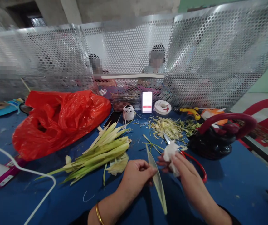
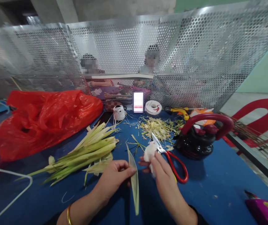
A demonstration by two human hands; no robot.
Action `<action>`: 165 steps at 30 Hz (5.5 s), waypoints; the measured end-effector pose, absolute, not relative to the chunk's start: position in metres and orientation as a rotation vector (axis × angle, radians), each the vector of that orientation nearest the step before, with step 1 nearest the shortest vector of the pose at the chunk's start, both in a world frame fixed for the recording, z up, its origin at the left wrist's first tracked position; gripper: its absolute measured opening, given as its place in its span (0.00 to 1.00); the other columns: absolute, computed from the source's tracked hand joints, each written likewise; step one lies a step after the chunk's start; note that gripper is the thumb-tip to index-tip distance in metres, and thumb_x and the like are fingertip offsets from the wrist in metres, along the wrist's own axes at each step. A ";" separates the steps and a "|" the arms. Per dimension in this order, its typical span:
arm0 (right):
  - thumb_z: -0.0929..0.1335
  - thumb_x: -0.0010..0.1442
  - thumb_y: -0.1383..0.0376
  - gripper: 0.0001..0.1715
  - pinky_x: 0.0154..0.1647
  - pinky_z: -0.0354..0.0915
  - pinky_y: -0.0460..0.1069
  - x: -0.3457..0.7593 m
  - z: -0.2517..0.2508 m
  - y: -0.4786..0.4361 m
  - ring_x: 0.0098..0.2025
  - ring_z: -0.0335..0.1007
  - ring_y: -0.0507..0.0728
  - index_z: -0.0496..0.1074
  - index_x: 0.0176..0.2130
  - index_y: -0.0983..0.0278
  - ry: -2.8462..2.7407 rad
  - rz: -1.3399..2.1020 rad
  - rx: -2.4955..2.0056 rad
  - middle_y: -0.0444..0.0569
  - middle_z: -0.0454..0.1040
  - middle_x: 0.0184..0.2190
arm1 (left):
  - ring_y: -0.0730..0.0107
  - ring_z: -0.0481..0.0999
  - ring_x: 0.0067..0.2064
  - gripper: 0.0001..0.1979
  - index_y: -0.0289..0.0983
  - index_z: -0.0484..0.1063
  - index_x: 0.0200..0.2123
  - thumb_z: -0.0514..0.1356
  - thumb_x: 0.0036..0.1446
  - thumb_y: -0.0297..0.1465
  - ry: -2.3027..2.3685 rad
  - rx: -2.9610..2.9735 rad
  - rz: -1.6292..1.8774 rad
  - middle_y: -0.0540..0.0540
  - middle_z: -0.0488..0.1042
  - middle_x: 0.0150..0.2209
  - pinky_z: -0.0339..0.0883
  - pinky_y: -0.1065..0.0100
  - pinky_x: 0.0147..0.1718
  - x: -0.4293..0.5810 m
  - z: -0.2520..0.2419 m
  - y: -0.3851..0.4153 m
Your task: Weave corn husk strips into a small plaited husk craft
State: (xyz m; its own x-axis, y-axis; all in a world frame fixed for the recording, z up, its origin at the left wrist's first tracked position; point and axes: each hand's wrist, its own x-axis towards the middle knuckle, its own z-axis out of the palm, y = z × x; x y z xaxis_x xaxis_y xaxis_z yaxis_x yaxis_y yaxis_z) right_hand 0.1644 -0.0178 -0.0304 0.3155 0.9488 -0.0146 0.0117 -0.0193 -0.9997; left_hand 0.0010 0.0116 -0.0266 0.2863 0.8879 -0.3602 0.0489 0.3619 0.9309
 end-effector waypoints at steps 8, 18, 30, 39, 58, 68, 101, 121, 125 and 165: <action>0.69 0.57 0.47 0.21 0.33 0.69 0.47 0.143 -0.035 -0.025 0.33 0.70 0.56 0.76 0.34 0.63 -1.231 1.221 -1.232 0.47 0.74 0.29 | 0.72 0.67 0.22 0.10 0.36 0.71 0.20 0.58 0.50 0.34 1.252 1.446 0.724 0.51 0.69 0.18 0.57 0.72 0.23 0.000 -0.025 0.010; 0.73 0.52 0.54 0.15 0.27 0.61 0.46 0.147 -0.033 -0.025 0.26 0.63 0.52 0.75 0.28 0.64 -1.168 1.270 -1.221 0.43 0.70 0.24 | 0.72 0.67 0.18 0.06 0.37 0.70 0.24 0.62 0.47 0.34 1.175 1.235 0.714 0.52 0.70 0.18 0.60 0.73 0.18 0.003 -0.029 0.005; 0.72 0.51 0.58 0.11 0.30 0.63 0.47 0.148 -0.046 -0.022 0.29 0.65 0.54 0.75 0.28 0.64 -1.116 1.155 -1.284 0.45 0.71 0.26 | 0.73 0.70 0.20 0.06 0.35 0.73 0.25 0.57 0.49 0.28 1.070 1.362 0.628 0.49 0.70 0.21 0.63 0.73 0.22 0.005 -0.030 -0.001; 0.75 0.45 0.57 0.15 0.31 0.67 0.50 0.154 -0.032 -0.017 0.28 0.70 0.57 0.79 0.31 0.65 -0.835 1.087 -1.345 0.48 0.79 0.27 | 0.75 0.68 0.20 0.06 0.35 0.74 0.25 0.62 0.47 0.32 1.095 1.293 0.547 0.48 0.73 0.20 0.61 0.73 0.21 0.004 -0.020 -0.001; 0.65 0.57 0.66 0.16 0.26 0.64 0.46 0.171 -0.029 -0.016 0.27 0.68 0.54 0.67 0.47 0.63 -1.451 0.956 -1.440 0.44 0.73 0.28 | 0.76 0.65 0.22 0.11 0.34 0.76 0.25 0.69 0.39 0.36 1.148 0.818 0.911 0.51 0.71 0.20 0.57 0.72 0.23 -0.001 -0.017 0.008; 0.58 0.64 0.76 0.23 0.47 0.72 0.52 0.155 -0.033 -0.032 0.48 0.73 0.59 0.70 0.53 0.63 -2.019 0.182 -1.138 0.57 0.73 0.47 | 0.79 0.54 0.21 0.11 0.35 0.68 0.18 0.64 0.42 0.35 1.082 0.999 0.745 0.55 0.61 0.17 0.46 0.72 0.22 0.004 -0.019 0.003; 0.68 0.58 0.57 0.12 0.25 0.59 0.45 0.148 -0.033 -0.031 0.25 0.63 0.52 0.67 0.28 0.62 -1.669 0.823 -1.513 0.41 0.67 0.22 | 0.77 0.57 0.23 0.14 0.35 0.69 0.17 0.63 0.46 0.39 1.159 1.088 0.822 0.53 0.62 0.18 0.50 0.71 0.25 -0.002 -0.009 0.005; 0.66 0.57 0.57 0.13 0.23 0.56 0.46 0.146 -0.030 -0.028 0.21 0.59 0.50 0.68 0.28 0.64 -1.337 1.344 -1.380 0.40 0.65 0.19 | 0.78 0.60 0.21 0.16 0.35 0.72 0.22 0.66 0.46 0.43 1.191 0.938 0.981 0.53 0.65 0.20 0.52 0.74 0.22 -0.003 -0.021 0.012; 0.71 0.51 0.54 0.17 0.24 0.58 0.46 0.144 -0.029 -0.026 0.19 0.60 0.49 0.70 0.29 0.65 -1.082 1.552 -1.276 0.40 0.68 0.18 | 0.77 0.61 0.22 0.19 0.35 0.70 0.23 0.66 0.47 0.46 1.159 0.948 0.974 0.53 0.66 0.20 0.55 0.74 0.22 -0.002 -0.019 0.011; 0.70 0.53 0.51 0.18 0.25 0.64 0.47 0.149 -0.026 -0.025 0.22 0.67 0.51 0.70 0.26 0.63 -1.029 1.331 -1.335 0.41 0.68 0.19 | 0.73 0.69 0.27 0.10 0.33 0.76 0.30 0.67 0.40 0.28 1.005 0.968 0.771 0.47 0.76 0.27 0.61 0.71 0.27 0.001 -0.011 0.006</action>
